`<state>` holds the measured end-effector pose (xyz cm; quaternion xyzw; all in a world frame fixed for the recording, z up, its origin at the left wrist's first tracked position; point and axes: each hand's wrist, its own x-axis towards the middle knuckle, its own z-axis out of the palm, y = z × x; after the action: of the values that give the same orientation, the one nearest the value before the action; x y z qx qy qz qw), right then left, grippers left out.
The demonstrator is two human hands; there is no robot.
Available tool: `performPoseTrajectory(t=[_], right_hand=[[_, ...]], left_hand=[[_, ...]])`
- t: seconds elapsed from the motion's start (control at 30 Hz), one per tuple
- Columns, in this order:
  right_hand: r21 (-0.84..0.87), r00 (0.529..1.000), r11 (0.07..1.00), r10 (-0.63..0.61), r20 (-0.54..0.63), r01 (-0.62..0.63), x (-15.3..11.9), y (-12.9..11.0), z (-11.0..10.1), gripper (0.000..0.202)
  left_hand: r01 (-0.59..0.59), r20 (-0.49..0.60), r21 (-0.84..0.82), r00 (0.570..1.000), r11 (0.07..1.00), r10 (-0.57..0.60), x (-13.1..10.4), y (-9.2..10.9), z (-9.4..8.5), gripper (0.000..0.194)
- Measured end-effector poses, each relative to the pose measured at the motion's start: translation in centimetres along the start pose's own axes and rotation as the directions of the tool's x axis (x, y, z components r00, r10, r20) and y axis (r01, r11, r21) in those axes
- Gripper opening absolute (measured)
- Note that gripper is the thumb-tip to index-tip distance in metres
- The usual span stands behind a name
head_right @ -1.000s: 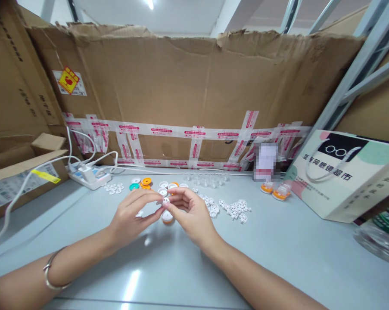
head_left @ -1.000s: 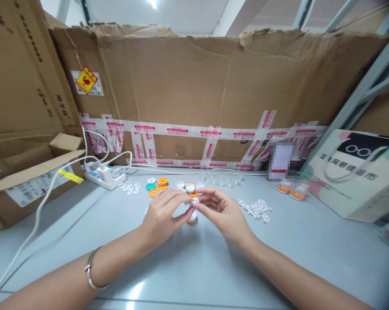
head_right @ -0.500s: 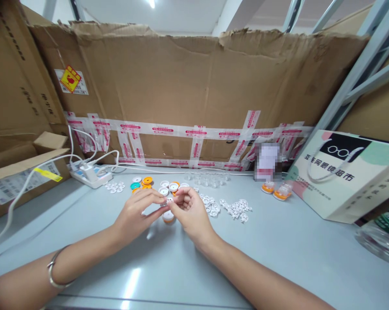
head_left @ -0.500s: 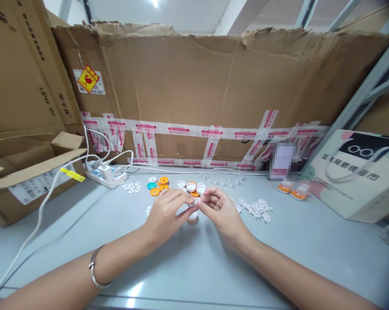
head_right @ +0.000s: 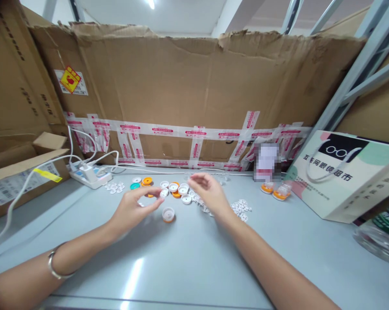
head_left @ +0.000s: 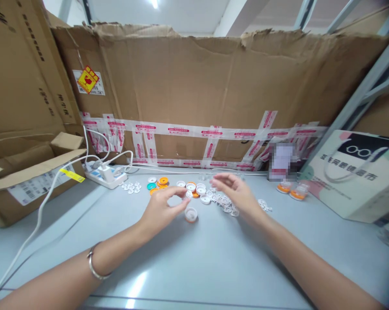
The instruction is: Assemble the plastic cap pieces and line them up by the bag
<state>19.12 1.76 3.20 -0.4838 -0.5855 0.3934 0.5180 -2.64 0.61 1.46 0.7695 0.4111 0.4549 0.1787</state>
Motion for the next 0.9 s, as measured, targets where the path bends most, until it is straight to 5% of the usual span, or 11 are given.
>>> performPoseTrajectory(t=[0.07, 0.17, 0.23, 0.4, 0.67, 0.9], right_hand=[[-0.245, 0.999, 0.969, -0.041, -0.023, 0.035, 1.5, 0.6, -2.9, 0.027], [-0.614, 0.969, 0.787, 0.102, 0.225, 0.06, 2.8, 1.7, -6.1, 0.018], [-0.709, 0.922, 0.689, 0.16, 0.353, 0.152, 3.0, 2.1, -7.0, 0.016], [-0.69, 0.854, 0.682, 0.188, 0.485, 0.241, 2.6, 2.4, -6.7, 0.021], [-0.665, 0.908, 0.711, 0.09, 0.409, 0.229, 2.6, 3.2, -6.1, 0.01], [-0.674, 0.917, 0.715, 0.121, 0.381, 0.186, 2.5, 2.6, -6.2, 0.008]], left_hand=[[0.175, -0.005, -0.144, 0.984, 0.974, -0.178, 0.4, -0.3, -0.2, 0.02], [0.297, 0.022, -0.309, 0.952, 0.904, -0.306, 0.8, -0.7, -0.2, 0.026], [0.322, 0.042, -0.357, 0.943, 0.877, -0.329, 0.9, -0.9, -0.1, 0.027], [0.316, 0.05, -0.366, 0.946, 0.875, -0.32, 0.7, -0.8, 0.1, 0.027], [0.33, 0.085, -0.433, 0.942, 0.839, -0.326, 0.7, -0.6, 0.1, 0.028], [0.334, 0.099, -0.458, 0.94, 0.823, -0.326, 0.7, -0.6, 0.1, 0.028]])
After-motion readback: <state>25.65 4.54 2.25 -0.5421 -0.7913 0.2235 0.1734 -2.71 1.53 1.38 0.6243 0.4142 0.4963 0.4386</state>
